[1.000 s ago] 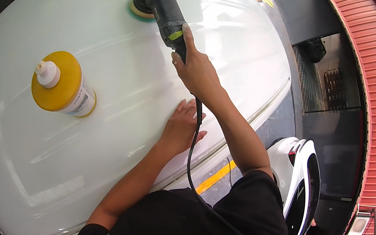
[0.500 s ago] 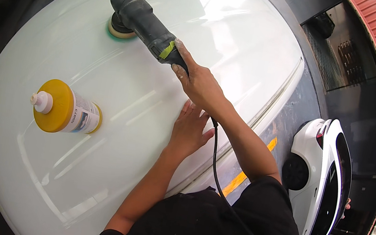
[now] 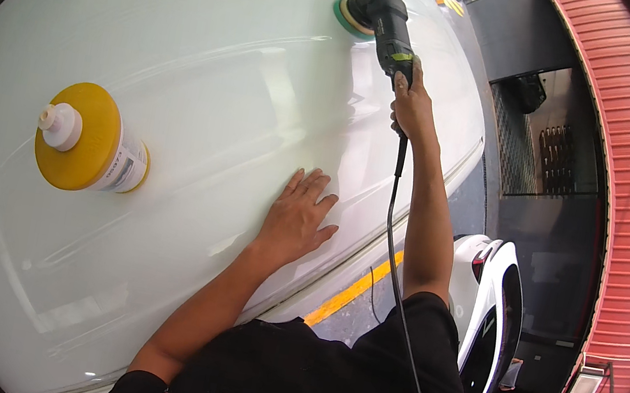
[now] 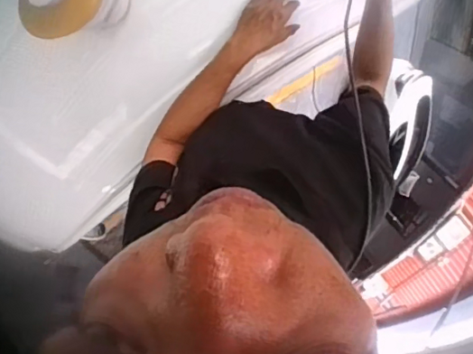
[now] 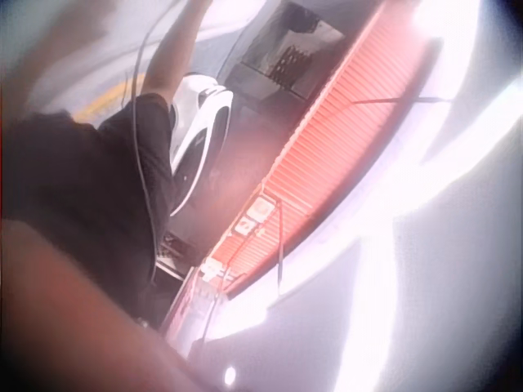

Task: The person uses a rotary polisher to buff the surface of a white car hood. They move the tool in overlapping passes across the hood, occasionally pausing to apply more polishing compound from a yellow bottle. The person also wipes the surface with their hand to check the finish.

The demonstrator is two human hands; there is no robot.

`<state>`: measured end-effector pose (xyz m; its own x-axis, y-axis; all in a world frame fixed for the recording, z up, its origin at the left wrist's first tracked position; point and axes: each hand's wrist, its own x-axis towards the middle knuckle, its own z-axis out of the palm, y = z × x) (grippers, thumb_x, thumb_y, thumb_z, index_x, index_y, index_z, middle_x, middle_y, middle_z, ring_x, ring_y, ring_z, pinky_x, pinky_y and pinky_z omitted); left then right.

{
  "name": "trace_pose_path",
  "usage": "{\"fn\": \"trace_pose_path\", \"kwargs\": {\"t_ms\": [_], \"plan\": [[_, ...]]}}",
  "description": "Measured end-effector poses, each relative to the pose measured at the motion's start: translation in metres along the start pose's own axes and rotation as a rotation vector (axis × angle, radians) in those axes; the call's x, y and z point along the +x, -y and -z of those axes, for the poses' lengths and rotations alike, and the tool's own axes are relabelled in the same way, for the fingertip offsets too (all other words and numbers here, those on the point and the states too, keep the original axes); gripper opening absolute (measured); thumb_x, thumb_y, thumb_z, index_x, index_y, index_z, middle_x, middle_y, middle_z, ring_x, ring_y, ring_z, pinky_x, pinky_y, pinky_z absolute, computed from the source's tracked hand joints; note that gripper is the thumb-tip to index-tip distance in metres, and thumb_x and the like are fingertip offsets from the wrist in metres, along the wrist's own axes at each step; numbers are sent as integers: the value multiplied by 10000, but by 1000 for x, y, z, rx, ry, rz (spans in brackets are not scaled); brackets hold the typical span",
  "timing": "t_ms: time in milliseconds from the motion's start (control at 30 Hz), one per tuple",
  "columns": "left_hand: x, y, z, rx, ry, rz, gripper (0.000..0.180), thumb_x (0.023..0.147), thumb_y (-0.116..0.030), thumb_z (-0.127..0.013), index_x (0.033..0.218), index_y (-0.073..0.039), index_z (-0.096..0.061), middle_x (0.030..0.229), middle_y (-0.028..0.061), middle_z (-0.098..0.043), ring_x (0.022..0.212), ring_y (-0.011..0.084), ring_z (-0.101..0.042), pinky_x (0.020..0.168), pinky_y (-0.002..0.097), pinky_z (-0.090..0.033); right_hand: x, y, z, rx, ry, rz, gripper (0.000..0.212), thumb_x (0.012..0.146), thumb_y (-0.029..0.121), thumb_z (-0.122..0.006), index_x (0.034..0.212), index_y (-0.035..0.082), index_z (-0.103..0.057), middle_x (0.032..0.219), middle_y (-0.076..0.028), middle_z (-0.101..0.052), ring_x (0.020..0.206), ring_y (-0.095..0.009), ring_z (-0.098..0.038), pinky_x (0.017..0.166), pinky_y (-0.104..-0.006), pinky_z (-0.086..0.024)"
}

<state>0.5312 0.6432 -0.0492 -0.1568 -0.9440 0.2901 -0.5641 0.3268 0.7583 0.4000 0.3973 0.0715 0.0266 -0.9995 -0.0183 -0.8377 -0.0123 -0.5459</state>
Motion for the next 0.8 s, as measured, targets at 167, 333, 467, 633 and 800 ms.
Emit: {"fn": "trace_pose_path", "kwargs": {"t_ms": [167,333,467,633,800], "plan": [[-3,1,0,-4,3,-3,483,898,-307,-791,1275,-22,-689,1476,239,-555,1505,362,-421,1315,515,-217,58,-10,10,50,-45,-16,665,1108,342,-510,1693,169,-245,690,-48,-580,511,-155,-553,466,-349,-475],[-3,0,3,-21,-10,-17,484,898,-312,-790,1266,-18,-678,1472,246,-550,1502,371,-422,1316,512,-216,67,4,0,13,-59,53,663,1102,328,-522,1669,108,-257,706,-63,-600,526,-174,-585,485,-362,-494],[-3,0,2,-15,-23,-22,481,896,-312,-792,1254,-12,-679,1473,249,-547,1500,375,-424,1316,510,-219,35,4,-7,-12,-17,42,647,1116,373,-506,1685,208,-246,692,-48,-581,519,-156,-563,472,-347,-489],[-3,1,-1,-39,-15,-5,473,897,-310,-791,1247,-10,-683,1474,247,-548,1500,372,-425,1317,508,-218,26,-11,-7,-38,0,64,666,1115,390,-511,1694,228,-223,689,-49,-574,517,-148,-560,465,-340,-486],[-6,3,-9,-20,-13,-14,475,892,-307,-798,1247,-12,-684,1467,252,-548,1496,368,-430,1316,504,-220,77,-11,-12,3,-46,11,672,1110,357,-508,1692,190,-216,702,-67,-593,521,-165,-580,472,-350,-499]]}}
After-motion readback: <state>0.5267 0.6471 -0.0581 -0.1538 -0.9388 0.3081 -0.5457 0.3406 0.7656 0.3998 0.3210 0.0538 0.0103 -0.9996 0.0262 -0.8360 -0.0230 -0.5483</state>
